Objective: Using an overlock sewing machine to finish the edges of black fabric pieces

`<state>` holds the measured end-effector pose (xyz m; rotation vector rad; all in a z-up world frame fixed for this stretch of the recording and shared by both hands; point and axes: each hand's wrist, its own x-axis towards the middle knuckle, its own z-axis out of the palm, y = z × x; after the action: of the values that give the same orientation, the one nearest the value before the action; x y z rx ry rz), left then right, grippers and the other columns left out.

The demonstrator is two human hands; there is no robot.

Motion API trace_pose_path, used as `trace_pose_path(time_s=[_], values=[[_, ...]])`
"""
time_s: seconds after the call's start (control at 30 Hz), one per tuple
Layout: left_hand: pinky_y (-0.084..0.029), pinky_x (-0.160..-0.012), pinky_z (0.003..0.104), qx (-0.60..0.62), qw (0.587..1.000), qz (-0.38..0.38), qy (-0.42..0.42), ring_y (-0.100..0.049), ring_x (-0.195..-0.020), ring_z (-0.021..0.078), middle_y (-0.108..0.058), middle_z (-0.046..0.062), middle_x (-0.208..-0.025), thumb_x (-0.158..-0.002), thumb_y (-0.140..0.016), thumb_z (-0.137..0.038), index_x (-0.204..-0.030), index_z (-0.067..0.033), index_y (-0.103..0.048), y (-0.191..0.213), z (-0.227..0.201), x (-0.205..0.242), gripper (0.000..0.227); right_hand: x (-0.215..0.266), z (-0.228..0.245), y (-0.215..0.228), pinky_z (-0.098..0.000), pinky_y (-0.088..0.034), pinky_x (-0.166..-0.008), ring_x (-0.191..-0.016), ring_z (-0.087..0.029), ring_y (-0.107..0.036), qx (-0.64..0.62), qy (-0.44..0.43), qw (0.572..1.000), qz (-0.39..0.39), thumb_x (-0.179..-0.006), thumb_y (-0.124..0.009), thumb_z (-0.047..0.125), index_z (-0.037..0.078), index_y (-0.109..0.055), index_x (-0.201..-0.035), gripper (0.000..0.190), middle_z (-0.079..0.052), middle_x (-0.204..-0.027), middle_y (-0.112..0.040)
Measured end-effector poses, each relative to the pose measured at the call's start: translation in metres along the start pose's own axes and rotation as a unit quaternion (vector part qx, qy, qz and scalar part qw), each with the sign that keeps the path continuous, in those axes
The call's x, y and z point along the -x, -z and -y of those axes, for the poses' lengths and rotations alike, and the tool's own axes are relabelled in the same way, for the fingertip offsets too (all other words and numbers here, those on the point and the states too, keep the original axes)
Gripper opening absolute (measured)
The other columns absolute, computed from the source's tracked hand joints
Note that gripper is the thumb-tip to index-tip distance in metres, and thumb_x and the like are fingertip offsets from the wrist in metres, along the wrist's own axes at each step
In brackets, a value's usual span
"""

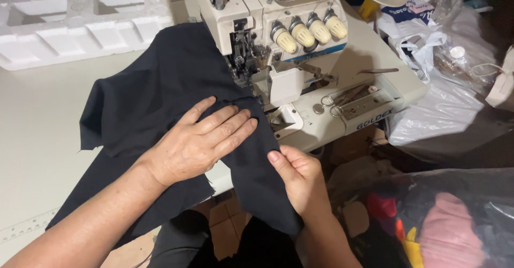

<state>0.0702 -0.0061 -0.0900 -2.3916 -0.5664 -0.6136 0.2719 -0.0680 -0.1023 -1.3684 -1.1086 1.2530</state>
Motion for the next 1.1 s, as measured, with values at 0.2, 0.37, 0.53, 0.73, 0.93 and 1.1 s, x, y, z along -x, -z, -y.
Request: trace_pose_path(time_s=[0.2,0.37,0.53,0.73,0.93,1.1], values=[[-0.034,-0.099,0.042,0.087,0.995,0.014,-0.042,-0.050,-0.115,0.0244,-0.051,0.011,-0.128,-0.091,-0.032,-0.009,-0.120,-0.0013,-0.052,0.002,0.013,-0.001,0.037,-0.007,-0.017,0.006,-0.0219,-0.020,-0.047,-0.052,-0.004,-0.024,0.058,0.077,0.995,0.018,-0.088,-0.055,0.023,0.015,-0.029,-0.058,0.040,0.009,-0.057,-0.025],[-0.037,-0.098,0.041,0.159,0.985,0.034,-0.060,-0.050,-0.114,0.0270,-0.053,0.014,-0.126,-0.089,-0.038,-0.007,-0.113,-0.0002,-0.056,0.005,0.026,-0.007,0.031,-0.011,-0.020,0.006,-0.0217,-0.021,-0.049,-0.054,-0.005,-0.024,0.056,0.090,0.994,0.016,-0.088,-0.055,0.023,0.015,-0.029,-0.058,0.041,0.009,-0.058,-0.025],[-0.043,-0.091,0.039,0.202,0.976,0.044,-0.075,-0.051,-0.109,0.0305,-0.054,0.018,-0.122,-0.087,-0.039,-0.005,-0.110,0.0028,-0.058,0.005,0.041,-0.018,0.031,-0.016,-0.012,0.001,-0.0209,-0.023,-0.046,-0.052,-0.004,-0.028,-0.004,0.062,0.998,0.012,-0.088,-0.056,0.021,0.012,-0.034,-0.058,0.038,0.008,-0.056,-0.030],[-0.044,-0.094,0.039,0.287,0.953,0.054,-0.083,-0.053,-0.107,0.0353,-0.056,0.022,-0.117,-0.063,-0.050,0.011,-0.112,0.0074,-0.056,-0.002,0.067,-0.022,0.050,-0.032,-0.006,-0.007,-0.0202,-0.023,-0.052,-0.057,-0.004,-0.025,0.021,0.106,0.994,0.006,-0.089,-0.055,0.021,0.016,-0.030,-0.061,0.038,0.009,-0.061,-0.024],[-0.047,-0.087,0.038,0.277,0.956,0.058,-0.081,-0.052,-0.107,0.0322,-0.056,0.015,-0.118,-0.068,-0.048,0.014,-0.115,0.0010,-0.056,-0.013,0.086,-0.015,0.050,-0.044,-0.006,-0.016,-0.0202,-0.025,-0.054,-0.059,-0.004,-0.027,-0.011,0.121,0.992,0.026,-0.089,-0.054,0.017,0.015,-0.032,-0.059,0.037,0.008,-0.062,-0.027],[-0.048,-0.086,0.036,0.275,0.957,0.041,-0.078,-0.054,-0.107,0.0307,-0.057,0.014,-0.117,-0.068,-0.047,0.017,-0.115,0.0019,-0.057,-0.018,0.094,-0.011,0.050,-0.045,-0.002,-0.018,-0.0195,-0.025,-0.053,-0.058,-0.004,-0.027,-0.017,0.106,0.994,0.036,-0.088,-0.056,0.018,0.014,-0.034,-0.059,0.037,0.009,-0.061,-0.028]])
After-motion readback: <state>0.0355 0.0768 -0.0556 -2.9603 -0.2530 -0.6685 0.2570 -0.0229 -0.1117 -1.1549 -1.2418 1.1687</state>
